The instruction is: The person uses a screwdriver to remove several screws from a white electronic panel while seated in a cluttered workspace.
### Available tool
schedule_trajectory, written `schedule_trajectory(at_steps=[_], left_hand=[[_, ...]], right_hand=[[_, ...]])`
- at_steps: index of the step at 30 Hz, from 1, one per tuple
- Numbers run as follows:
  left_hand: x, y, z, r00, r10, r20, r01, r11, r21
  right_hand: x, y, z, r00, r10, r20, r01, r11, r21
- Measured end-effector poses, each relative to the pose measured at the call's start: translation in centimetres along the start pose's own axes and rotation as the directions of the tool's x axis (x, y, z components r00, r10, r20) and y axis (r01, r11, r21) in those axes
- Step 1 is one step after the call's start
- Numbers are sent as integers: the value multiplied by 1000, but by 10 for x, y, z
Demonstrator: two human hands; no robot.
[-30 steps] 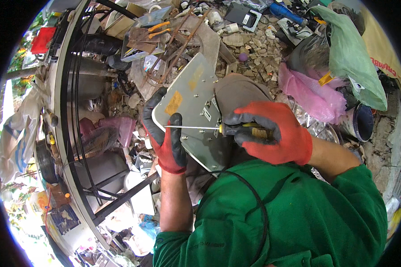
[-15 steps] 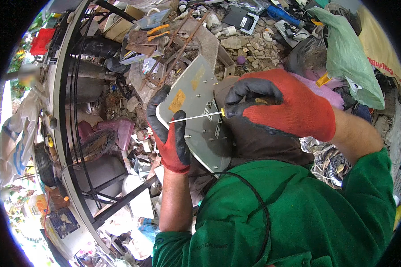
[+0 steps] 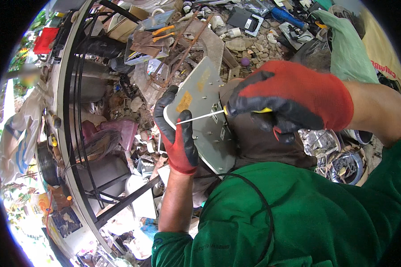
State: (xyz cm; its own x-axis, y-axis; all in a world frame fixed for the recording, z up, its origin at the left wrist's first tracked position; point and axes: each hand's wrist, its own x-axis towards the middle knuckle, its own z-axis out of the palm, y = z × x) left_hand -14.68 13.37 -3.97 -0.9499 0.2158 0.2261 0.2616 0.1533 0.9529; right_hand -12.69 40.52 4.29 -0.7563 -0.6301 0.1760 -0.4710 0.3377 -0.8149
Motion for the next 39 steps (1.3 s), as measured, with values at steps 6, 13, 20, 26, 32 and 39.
schedule_trajectory(at_steps=[6, 13, 20, 26, 32, 39], left_hand=[[4, -1, 2, 999, 38, -18, -39, 998, -54], [3, -4, 1, 999, 39, -10, -39, 998, -42], [2, -5, -1, 999, 31, -18, -32, 997, -65], [2, 4, 0, 999, -45, -7, 44, 996, -81], [2, 1, 3, 1000, 4, -5, -4, 993, -122], [1, -1, -1, 961, 270, -66, -264, 961, 81]], right_hand=[[4, -21, 7, 890, 451, 59, -438, 815, 378], [5, -23, 12, 980, 152, -127, -161, 984, -70], [13, -9, -7, 925, -273, 265, 377, 567, -733], [22, -15, -9, 892, 374, 255, -412, 904, 113], [24, -17, 1, 977, 176, 116, -170, 983, -62], [19, -39, 11, 994, -104, 35, 90, 586, -805]])
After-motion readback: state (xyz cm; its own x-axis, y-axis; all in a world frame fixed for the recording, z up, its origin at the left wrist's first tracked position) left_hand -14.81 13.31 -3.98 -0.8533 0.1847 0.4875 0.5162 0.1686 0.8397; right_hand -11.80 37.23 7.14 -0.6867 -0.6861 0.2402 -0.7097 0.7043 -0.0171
